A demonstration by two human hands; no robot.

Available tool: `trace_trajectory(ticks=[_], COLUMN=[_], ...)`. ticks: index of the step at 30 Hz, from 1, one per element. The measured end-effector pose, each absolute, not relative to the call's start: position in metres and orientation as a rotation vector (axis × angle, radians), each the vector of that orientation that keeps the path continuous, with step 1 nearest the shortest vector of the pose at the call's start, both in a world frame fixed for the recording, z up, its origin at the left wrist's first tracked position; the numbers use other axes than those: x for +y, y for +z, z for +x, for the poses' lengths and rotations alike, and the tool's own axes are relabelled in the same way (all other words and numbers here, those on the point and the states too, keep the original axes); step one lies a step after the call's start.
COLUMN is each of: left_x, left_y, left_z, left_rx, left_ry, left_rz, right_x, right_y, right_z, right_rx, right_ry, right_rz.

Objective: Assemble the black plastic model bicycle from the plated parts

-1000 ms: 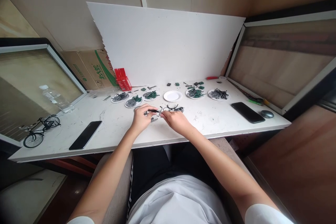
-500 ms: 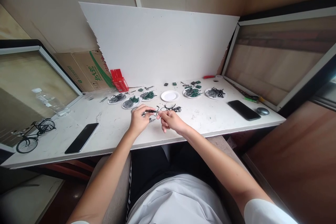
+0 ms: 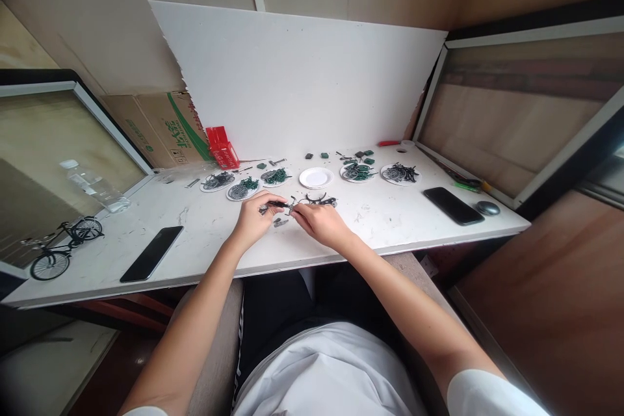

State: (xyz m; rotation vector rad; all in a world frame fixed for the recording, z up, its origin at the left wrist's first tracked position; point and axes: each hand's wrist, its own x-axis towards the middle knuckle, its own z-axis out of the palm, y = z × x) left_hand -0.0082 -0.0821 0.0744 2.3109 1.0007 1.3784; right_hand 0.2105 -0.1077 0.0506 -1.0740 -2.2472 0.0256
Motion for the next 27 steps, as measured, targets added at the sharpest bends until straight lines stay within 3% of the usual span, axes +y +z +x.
trace_trajectory(ticks=[5,11,22,27], left_x=[-0.082,-0.082,-0.086,-0.088], left_y=[0.076,0.072,0.073,0.076], left_z=[-0.013,-0.01,-0.005,-0.005], left_rx=[0.971,0.979,0.939,0.958], left_ry=[1.327,1.34,1.351,1.363], left_rz=[2.326,2.307,2.287,2.313], right_x=[-0.107,-0.106,-0.117,-0.118], right_y=[0.053,0.051,0.067,0.066], right_z=[0.214,0.214,0.213,0.21], right_rx=[-2.294,-2.301,-2.113,-2.044], right_ry=[-0.08,0.023,0.679,0.776], right_rz=[-1.014,-1.047,-1.105,-1.104])
